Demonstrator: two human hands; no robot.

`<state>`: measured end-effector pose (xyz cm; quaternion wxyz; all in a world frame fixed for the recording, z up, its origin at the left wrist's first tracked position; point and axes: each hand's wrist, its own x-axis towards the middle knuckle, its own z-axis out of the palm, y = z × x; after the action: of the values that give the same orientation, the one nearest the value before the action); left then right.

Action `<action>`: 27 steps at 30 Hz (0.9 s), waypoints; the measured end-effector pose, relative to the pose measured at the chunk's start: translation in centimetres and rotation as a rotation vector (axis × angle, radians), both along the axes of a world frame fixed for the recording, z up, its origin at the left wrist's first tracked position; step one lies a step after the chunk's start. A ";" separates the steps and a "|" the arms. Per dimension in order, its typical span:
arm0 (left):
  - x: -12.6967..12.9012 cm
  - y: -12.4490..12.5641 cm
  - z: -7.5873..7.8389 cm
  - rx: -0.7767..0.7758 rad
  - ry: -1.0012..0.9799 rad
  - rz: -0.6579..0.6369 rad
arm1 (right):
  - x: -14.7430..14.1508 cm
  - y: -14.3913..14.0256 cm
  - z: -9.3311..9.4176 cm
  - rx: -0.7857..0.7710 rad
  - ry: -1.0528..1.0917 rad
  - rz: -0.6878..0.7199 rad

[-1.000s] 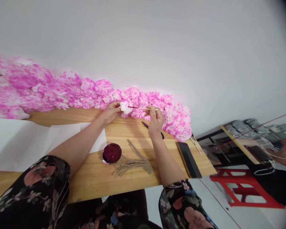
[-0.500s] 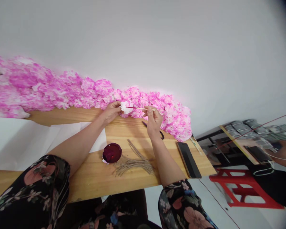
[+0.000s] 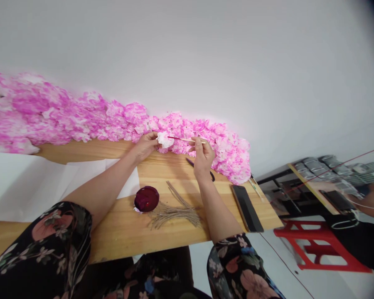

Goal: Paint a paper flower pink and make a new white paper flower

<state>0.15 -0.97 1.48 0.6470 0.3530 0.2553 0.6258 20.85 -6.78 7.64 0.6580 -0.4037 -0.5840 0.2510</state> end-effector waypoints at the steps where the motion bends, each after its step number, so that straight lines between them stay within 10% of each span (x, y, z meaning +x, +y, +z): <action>1: 0.0 0.0 0.0 -0.002 0.002 0.004 | -0.1 0.0 0.0 -0.004 0.013 0.002; 14: 0.0 0.3 -0.3 0.005 0.002 -0.012 | 0.2 -0.3 -0.1 0.021 -0.041 0.050; 27: -0.1 -0.1 0.1 -0.009 0.012 -0.009 | -3.0 -4.7 1.2 -0.031 -0.459 0.841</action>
<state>0.07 -1.10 1.57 0.6499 0.3549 0.2601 0.6196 17.89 -11.52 8.84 0.3473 -0.1871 -0.8231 0.4086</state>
